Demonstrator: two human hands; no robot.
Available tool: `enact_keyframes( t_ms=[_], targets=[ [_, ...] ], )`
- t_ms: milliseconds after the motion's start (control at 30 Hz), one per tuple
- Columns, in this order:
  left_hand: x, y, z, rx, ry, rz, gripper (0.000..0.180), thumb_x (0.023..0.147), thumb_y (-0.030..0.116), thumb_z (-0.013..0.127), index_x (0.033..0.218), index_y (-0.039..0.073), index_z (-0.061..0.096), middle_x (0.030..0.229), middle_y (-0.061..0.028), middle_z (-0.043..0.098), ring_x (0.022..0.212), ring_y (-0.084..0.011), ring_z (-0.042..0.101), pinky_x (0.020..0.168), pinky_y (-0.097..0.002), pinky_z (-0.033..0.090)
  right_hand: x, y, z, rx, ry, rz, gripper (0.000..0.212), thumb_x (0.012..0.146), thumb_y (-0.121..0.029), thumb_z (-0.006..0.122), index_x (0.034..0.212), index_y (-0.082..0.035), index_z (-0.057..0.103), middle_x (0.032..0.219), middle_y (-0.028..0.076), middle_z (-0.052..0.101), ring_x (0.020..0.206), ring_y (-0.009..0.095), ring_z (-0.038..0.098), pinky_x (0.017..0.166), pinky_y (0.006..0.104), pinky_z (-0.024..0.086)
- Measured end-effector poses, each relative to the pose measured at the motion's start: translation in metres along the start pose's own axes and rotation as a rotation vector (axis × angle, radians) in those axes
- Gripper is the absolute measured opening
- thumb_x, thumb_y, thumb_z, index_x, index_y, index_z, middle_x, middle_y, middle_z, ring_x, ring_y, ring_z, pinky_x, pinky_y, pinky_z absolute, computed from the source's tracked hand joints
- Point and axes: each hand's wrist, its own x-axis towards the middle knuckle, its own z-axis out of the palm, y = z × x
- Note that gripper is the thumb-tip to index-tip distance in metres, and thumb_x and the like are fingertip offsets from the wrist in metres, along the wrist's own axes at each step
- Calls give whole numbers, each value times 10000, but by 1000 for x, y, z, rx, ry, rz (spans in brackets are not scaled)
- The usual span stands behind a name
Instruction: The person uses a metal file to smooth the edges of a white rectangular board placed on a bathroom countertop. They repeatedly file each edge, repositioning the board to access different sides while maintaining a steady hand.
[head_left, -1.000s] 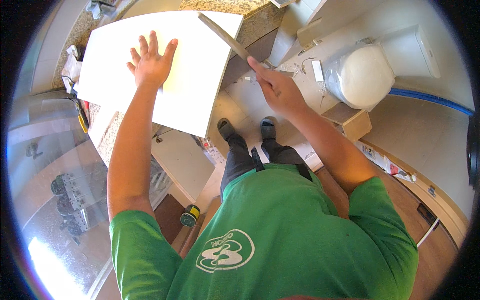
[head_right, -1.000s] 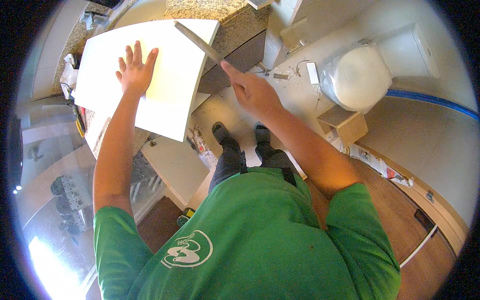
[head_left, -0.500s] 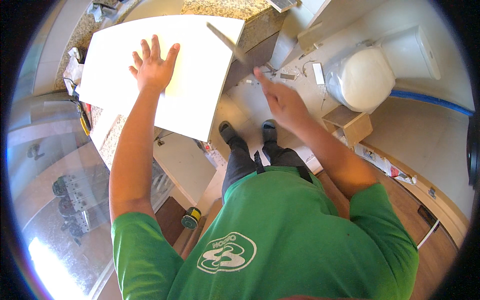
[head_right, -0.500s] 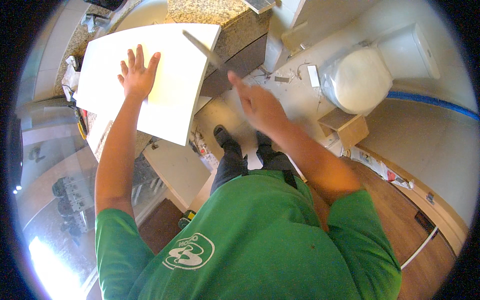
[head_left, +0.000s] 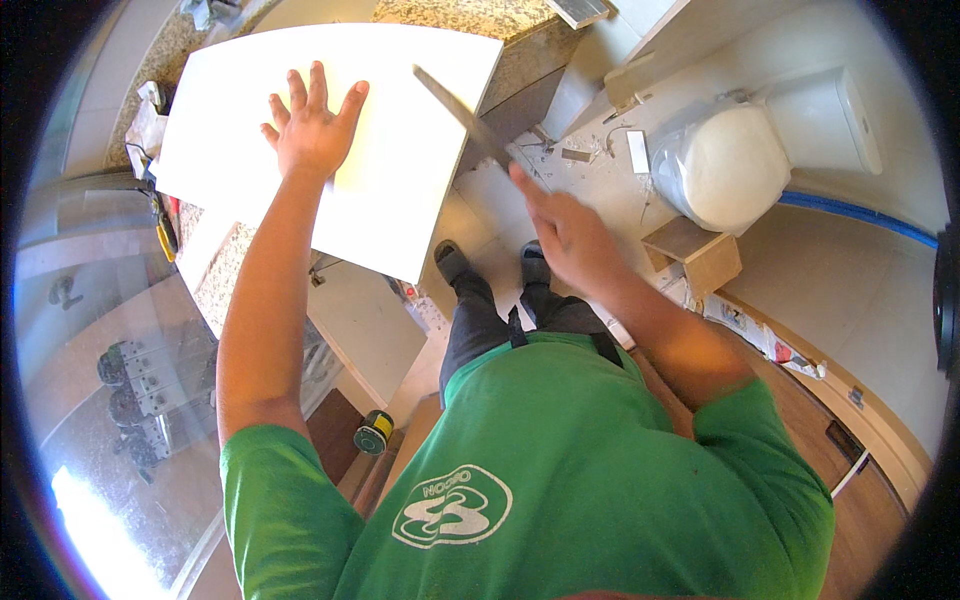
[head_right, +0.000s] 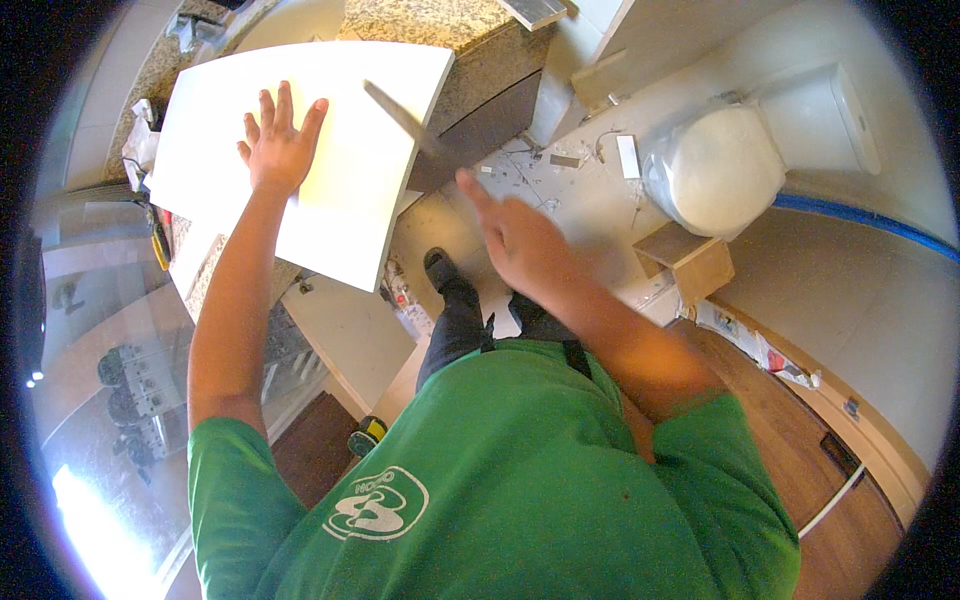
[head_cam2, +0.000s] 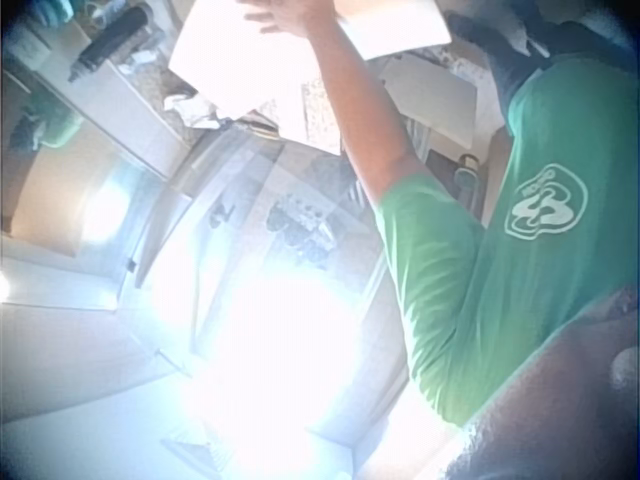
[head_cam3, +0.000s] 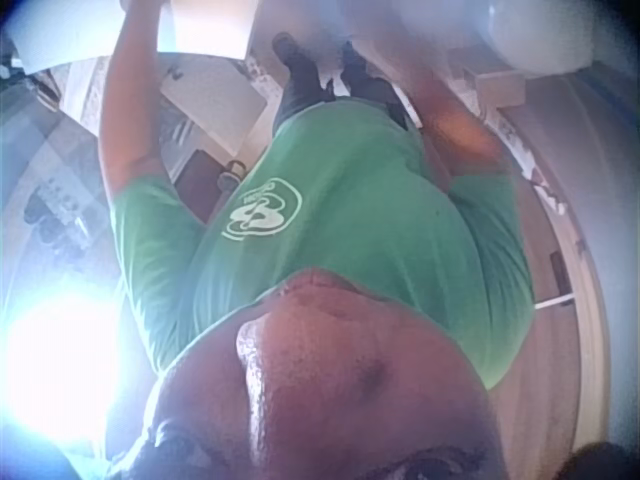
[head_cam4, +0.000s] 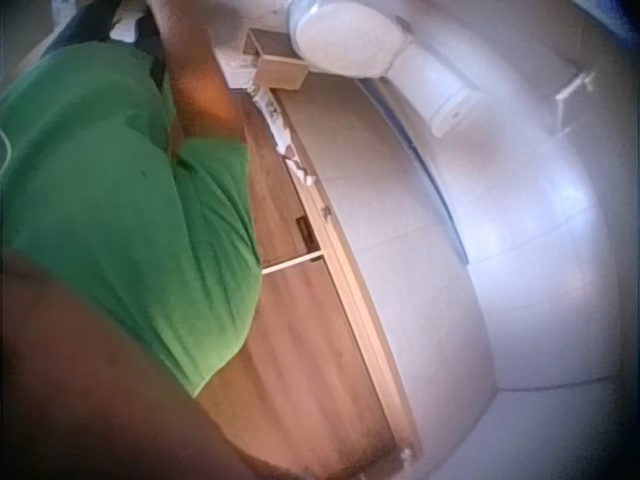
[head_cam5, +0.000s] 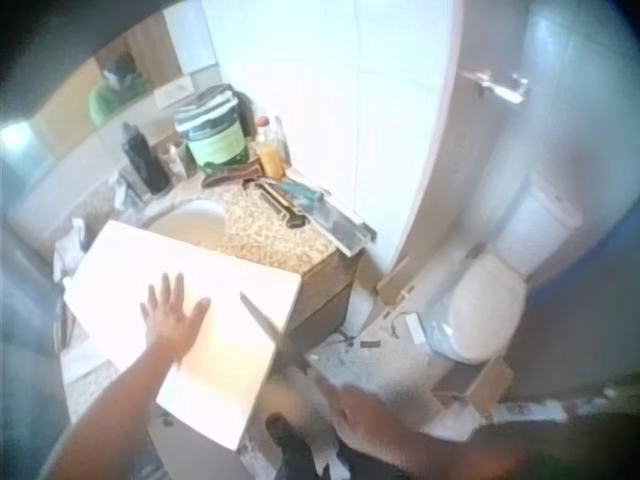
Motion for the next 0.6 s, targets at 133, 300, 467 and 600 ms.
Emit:
enact_keyframes(
  t_ms=[133, 300, 467, 600],
  targets=[
    [0, -1, 2, 7, 9, 0, 982, 914, 888, 254, 1669, 266, 174, 1732, -120, 135, 1588, -417, 71, 1262, -621, 89, -5, 4, -1, 41, 14, -17, 560, 1048, -108, 524, 1585, -232, 425, 863, 180, 622, 720, 263, 590, 727, 378, 518],
    [0, -1, 0, 6, 5, 0, 999, 900, 902, 229, 1667, 264, 188, 1731, -116, 136, 1591, -406, 54, 1265, -623, 66, 57, 36, -5, 143, 118, 7, 586, 1037, -97, 540, 1589, -250, 420, 869, 169, 631, 717, 269, 590, 727, 403, 521],
    [0, 0, 1, 13, -5, -2, 993, 911, 891, 259, 1671, 258, 170, 1734, -120, 126, 1589, -416, 63, 1260, -624, 83, -30, 1, 3, 65, -18, -53, 695, 989, -57, 570, 1609, -305, 377, 823, 198, 608, 699, 374, 603, 678, 467, 505],
    [0, -1, 2, 1, 3, -4, 988, 912, 890, 254, 1670, 261, 176, 1733, -118, 130, 1590, -414, 61, 1262, -622, 75, -10, 4, -2, 30, 2, -28, 598, 1030, -112, 570, 1583, -298, 434, 783, 148, 570, 675, 235, 560, 669, 362, 497]
  ],
)
